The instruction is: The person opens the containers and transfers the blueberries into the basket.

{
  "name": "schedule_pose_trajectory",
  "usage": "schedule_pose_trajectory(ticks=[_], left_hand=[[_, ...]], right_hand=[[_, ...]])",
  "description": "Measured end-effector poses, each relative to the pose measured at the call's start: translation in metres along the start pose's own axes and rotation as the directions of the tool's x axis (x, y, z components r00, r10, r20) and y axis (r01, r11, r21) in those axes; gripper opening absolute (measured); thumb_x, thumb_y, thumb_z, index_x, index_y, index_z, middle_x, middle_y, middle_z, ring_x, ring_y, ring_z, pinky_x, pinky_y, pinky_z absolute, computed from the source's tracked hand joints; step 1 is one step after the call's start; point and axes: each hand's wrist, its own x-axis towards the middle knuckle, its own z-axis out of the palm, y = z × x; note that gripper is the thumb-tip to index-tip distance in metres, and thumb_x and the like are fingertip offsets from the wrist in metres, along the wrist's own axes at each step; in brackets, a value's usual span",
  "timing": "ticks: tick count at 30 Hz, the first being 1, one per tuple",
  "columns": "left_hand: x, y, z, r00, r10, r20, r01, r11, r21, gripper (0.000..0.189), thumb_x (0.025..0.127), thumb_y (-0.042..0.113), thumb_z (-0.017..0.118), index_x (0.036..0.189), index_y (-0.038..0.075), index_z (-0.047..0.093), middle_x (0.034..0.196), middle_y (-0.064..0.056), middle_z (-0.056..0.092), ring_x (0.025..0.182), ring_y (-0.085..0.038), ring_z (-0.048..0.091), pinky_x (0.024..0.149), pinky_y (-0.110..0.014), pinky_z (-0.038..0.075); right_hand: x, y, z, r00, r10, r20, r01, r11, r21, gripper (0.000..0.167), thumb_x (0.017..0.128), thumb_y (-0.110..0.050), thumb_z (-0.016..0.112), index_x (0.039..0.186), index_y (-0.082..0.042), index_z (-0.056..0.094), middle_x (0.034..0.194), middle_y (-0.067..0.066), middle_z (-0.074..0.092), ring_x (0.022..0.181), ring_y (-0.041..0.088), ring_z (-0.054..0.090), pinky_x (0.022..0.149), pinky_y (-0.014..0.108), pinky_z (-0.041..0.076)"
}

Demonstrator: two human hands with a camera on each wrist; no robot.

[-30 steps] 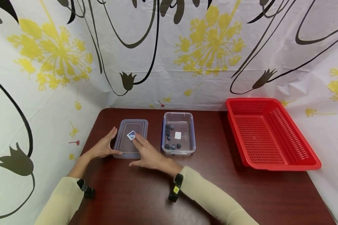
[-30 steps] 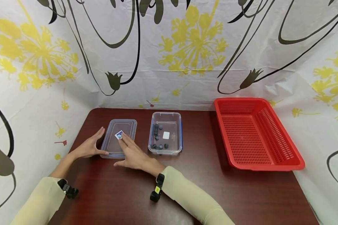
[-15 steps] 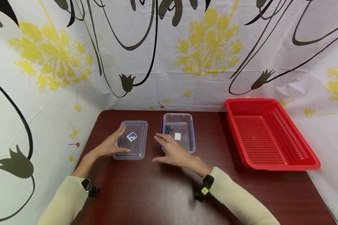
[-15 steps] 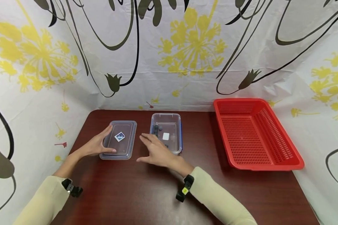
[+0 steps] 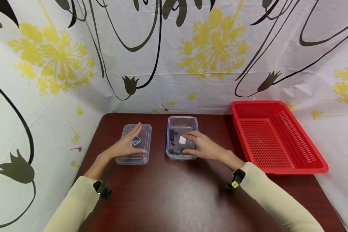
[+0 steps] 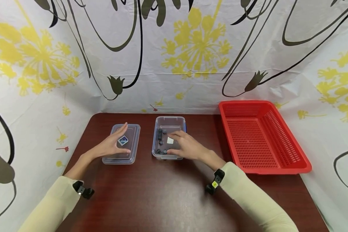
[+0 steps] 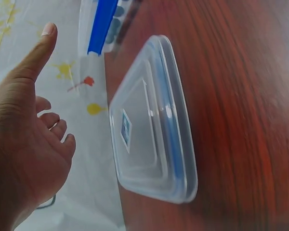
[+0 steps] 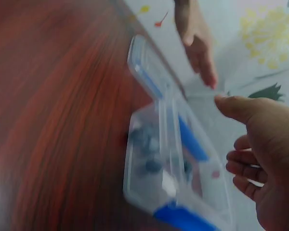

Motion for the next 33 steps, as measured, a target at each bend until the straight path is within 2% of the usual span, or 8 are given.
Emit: schedule_pose_trajectory(ticks=[6,12,19,26,33], left_hand=[[0.012,0.014,0.006,1.0,0.0,0.014,0.0,1.0,0.005,0.125,0.086,0.041,0.09,0.171,0.009,0.004,0.179,-0.007,-0.004,0.163,-0.038,0.01,0.124,-0.061,0.031],[0.027,0.025,0.018,0.999,0.022,0.048,-0.022,1.0,-0.006,0.126,0.086,0.049,0.088,0.171,0.012,0.002,0.179,-0.003,-0.006,0.164,-0.033,0.005,0.128,-0.059,0.022],[0.046,0.036,0.033,0.994,0.073,0.077,-0.075,0.997,0.026,0.125,0.086,0.045,0.088,0.17,0.005,0.004,0.178,-0.011,-0.006,0.164,-0.034,0.001,0.13,-0.056,0.016],[0.062,0.044,0.046,0.991,0.09,0.102,-0.094,0.995,0.036,0.125,0.086,0.046,0.088,0.17,0.004,0.005,0.178,-0.011,-0.006,0.164,-0.033,0.0,0.13,-0.058,0.017],[0.076,0.044,0.059,0.986,0.108,0.125,-0.114,0.992,0.046,0.128,0.086,0.047,0.089,0.169,0.003,0.003,0.178,-0.016,-0.007,0.164,-0.034,-0.002,0.13,-0.056,0.017]], right_hand=[[-0.001,0.025,-0.004,0.995,-0.094,0.03,0.096,0.994,-0.051,0.054,0.093,-0.03,0.084,0.134,0.002,0.071,0.13,0.017,0.07,0.121,0.032,0.067,0.102,0.049,0.057],[0.009,0.041,-0.003,0.983,-0.155,0.1,0.161,0.986,-0.052,0.051,0.088,-0.029,0.088,0.125,0.004,0.075,0.122,0.018,0.074,0.113,0.032,0.071,0.1,0.049,0.058],[0.023,0.048,0.006,0.971,-0.175,0.165,0.175,0.984,0.014,0.044,0.086,-0.027,0.09,0.117,0.0,0.079,0.113,0.01,0.077,0.107,0.024,0.072,0.093,0.043,0.06],[0.029,0.052,0.017,0.966,-0.168,0.195,0.176,0.984,-0.022,0.041,0.085,-0.03,0.091,0.114,-0.002,0.081,0.109,0.008,0.076,0.099,0.021,0.073,0.085,0.04,0.062],[0.033,0.055,0.028,0.962,-0.177,0.207,0.191,0.98,-0.048,0.035,0.083,-0.03,0.092,0.106,-0.006,0.084,0.097,0.005,0.078,0.086,0.015,0.073,0.075,0.036,0.06]])
